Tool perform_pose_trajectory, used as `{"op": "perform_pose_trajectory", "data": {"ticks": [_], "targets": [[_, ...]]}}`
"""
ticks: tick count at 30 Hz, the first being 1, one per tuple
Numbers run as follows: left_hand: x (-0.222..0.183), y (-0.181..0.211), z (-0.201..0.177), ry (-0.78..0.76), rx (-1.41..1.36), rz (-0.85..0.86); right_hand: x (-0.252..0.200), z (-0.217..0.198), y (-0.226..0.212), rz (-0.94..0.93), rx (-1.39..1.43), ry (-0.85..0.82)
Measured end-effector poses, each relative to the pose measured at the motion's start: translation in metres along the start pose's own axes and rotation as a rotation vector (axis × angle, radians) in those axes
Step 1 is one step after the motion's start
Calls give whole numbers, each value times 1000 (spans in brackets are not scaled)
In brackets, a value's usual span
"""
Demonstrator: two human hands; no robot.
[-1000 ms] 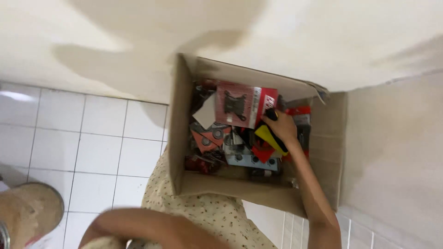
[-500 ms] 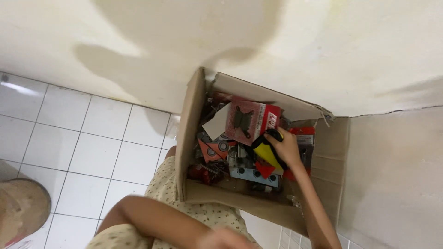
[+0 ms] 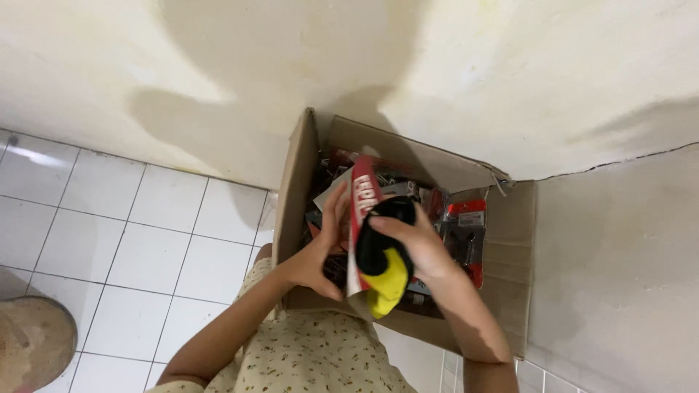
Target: Cleaning and organizing motorcycle parts from a cardboard box and placing some on a wire rack.
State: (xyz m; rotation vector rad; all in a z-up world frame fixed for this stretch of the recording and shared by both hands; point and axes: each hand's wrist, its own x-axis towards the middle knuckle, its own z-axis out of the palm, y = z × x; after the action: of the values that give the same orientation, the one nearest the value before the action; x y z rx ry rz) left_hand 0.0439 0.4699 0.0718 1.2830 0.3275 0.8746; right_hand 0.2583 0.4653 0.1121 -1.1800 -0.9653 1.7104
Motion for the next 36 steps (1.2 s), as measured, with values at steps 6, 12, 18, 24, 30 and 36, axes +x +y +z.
{"op": "perform_pose_trajectory", "data": {"ticks": [6, 12, 18, 24, 30, 36], "targets": [[-40, -86, -15, 41, -223, 111, 23, 29, 38, 7, -44, -19], [-60, -160, -26, 402, -1063, -341, 41, 31, 18, 171, 6, 213], [-81, -157, -12, 289, -996, -440, 27, 2, 54, 110, -347, -103], [-80, -98, 18, 451, -840, -630, 12, -44, 62, 110, -391, -113], [-51, -58, 17, 548, -979, -620, 2, -75, 65, -227, -135, 230], [-5, -28, 1, 523, -996, -498, 1, -6, 28, -793, -789, 309]]}}
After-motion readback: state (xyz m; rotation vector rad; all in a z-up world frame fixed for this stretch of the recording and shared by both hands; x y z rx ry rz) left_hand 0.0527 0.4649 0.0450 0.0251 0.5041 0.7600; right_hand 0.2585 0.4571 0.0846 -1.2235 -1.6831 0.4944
